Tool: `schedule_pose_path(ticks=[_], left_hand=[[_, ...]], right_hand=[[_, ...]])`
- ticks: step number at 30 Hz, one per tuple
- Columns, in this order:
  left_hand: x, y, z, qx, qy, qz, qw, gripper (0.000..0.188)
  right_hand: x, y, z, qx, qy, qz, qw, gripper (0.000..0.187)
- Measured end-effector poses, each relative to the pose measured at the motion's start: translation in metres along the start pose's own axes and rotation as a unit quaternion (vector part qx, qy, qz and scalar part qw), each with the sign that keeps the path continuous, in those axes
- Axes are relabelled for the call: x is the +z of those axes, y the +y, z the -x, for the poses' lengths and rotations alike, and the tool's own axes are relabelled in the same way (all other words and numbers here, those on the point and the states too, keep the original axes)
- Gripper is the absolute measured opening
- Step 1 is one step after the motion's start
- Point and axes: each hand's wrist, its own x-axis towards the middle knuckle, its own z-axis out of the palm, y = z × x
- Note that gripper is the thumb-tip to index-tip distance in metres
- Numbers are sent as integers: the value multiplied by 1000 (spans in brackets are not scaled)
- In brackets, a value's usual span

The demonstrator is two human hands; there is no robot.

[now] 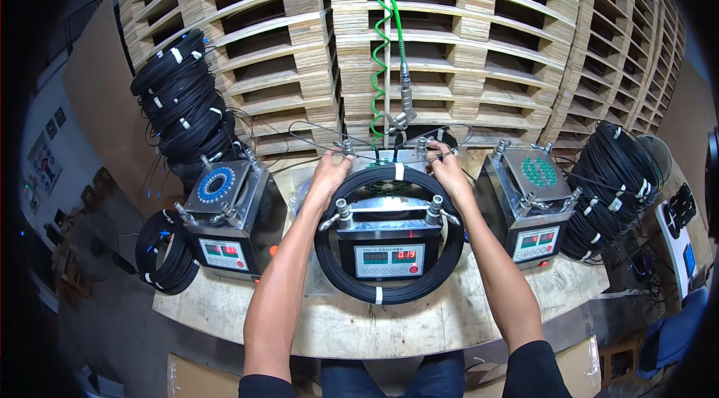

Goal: Placing a coiled cable into an industrial sealing or testing machine and securing it.

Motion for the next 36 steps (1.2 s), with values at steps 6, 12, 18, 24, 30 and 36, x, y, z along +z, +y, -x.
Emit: schedule_pose_path(ticks=[6,12,18,24,30,36], left_hand=[[-7,-5,2,30,13,-6,999,48],[4,15,15,-3,-24,35,999,50],[-2,-13,-7,45,29,-21,998,48],[-1,-16,-11,42,-4,20,999,46],[3,-2,1,23,-8,12,1000,51],[4,1,2,6,-6,1,1000,53]], right_hand=[[5,-5,0,0,35,105,994,31],[-10,9,-5,10,-7,92,996,30],[3,7,-3,-38,-15,6,999,29],[2,8,-5,-15,13,45,999,30],[-4,8,-5,8,20,120,992,27],[-4,17,-7,-23,-18,3,1000,29]])
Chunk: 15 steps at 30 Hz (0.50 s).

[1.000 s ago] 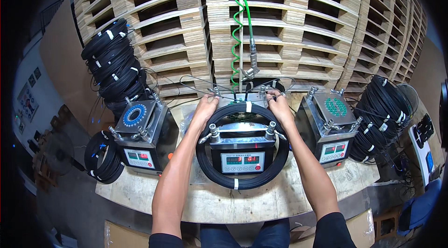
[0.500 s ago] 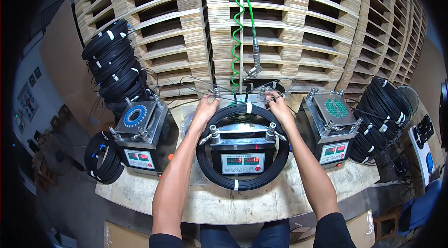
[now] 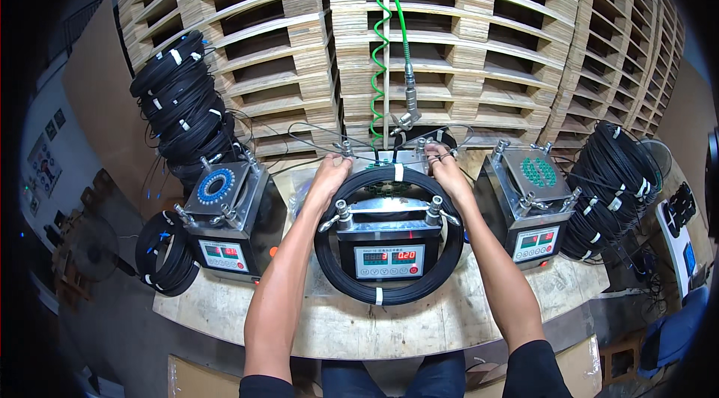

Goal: Placing a coiled cable into an industrial sealing or testing machine and securing it.

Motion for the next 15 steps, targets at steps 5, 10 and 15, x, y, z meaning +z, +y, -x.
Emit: schedule_pose_path(ticks=[5,10,15], left_hand=[[-5,-12,-8,25,20,-33,999,52],[-2,-9,-7,28,5,-1,1000,51],[-5,-6,-2,5,-10,25,1000,61]], right_hand=[[3,-16,5,69,-29,-68,995,36],[3,-15,5,54,-3,-16,998,33],[1,-23,8,52,1,64,997,30]])
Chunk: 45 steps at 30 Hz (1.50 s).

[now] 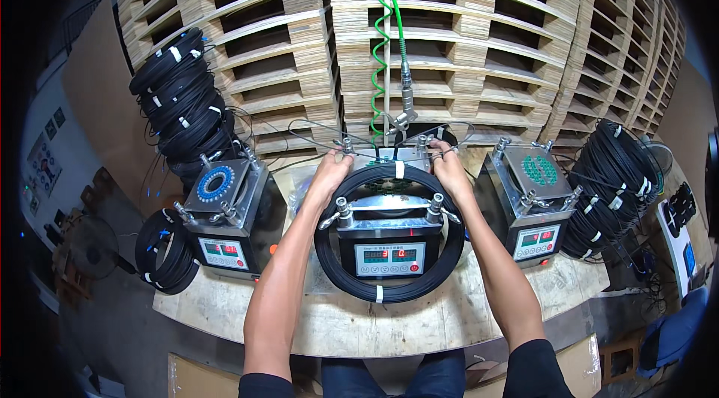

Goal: Placing a coiled cable into an industrial sealing or testing machine and securing it.

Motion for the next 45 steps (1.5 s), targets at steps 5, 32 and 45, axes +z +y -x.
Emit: schedule_pose_path(ticks=[5,32,45], left_hand=[[3,3,0,-16,8,-8,1000,62],[-3,-6,-5,3,47,-33,998,64],[2,3,0,-3,-8,21,1000,61]], right_hand=[[0,12,-4,-74,3,-36,997,32],[2,2,3,-49,-35,-128,990,31],[-1,-5,4,-1,9,-17,1000,40]])
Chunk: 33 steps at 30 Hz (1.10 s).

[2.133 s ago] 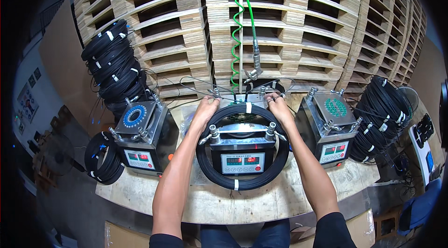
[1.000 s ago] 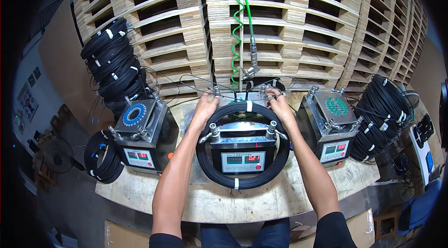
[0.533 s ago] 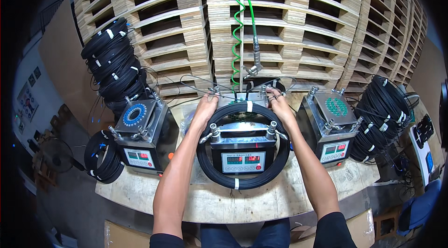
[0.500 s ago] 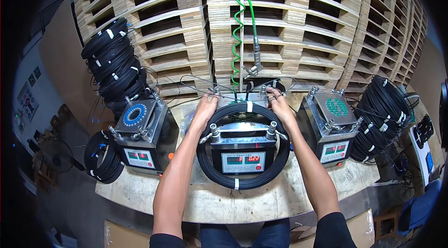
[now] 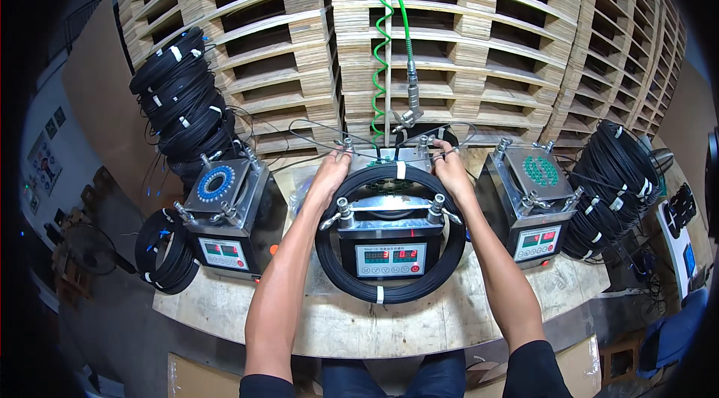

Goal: Placing a coiled cable into an industrial sealing or testing machine and securing it.

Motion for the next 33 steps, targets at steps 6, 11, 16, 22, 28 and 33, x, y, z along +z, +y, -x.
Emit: schedule_pose_path(ticks=[6,11,16,22,28,33], left_hand=[[4,1,-1,-5,22,-26,999,60],[1,-3,-3,-1,40,-36,999,61],[-1,4,3,-18,19,-13,1000,67],[2,-1,-1,10,10,-11,1000,66],[-2,-8,-6,9,34,-25,999,65],[-6,-9,-5,1,39,-12,999,65]], right_hand=[[-4,11,-5,-14,-58,-83,995,53],[1,5,0,-7,-44,-125,991,51],[3,6,-2,-3,-3,-52,999,36],[0,15,-9,-8,-17,-18,1000,32],[2,11,-5,5,-66,-113,991,36],[6,-4,3,7,-46,-127,991,37]])
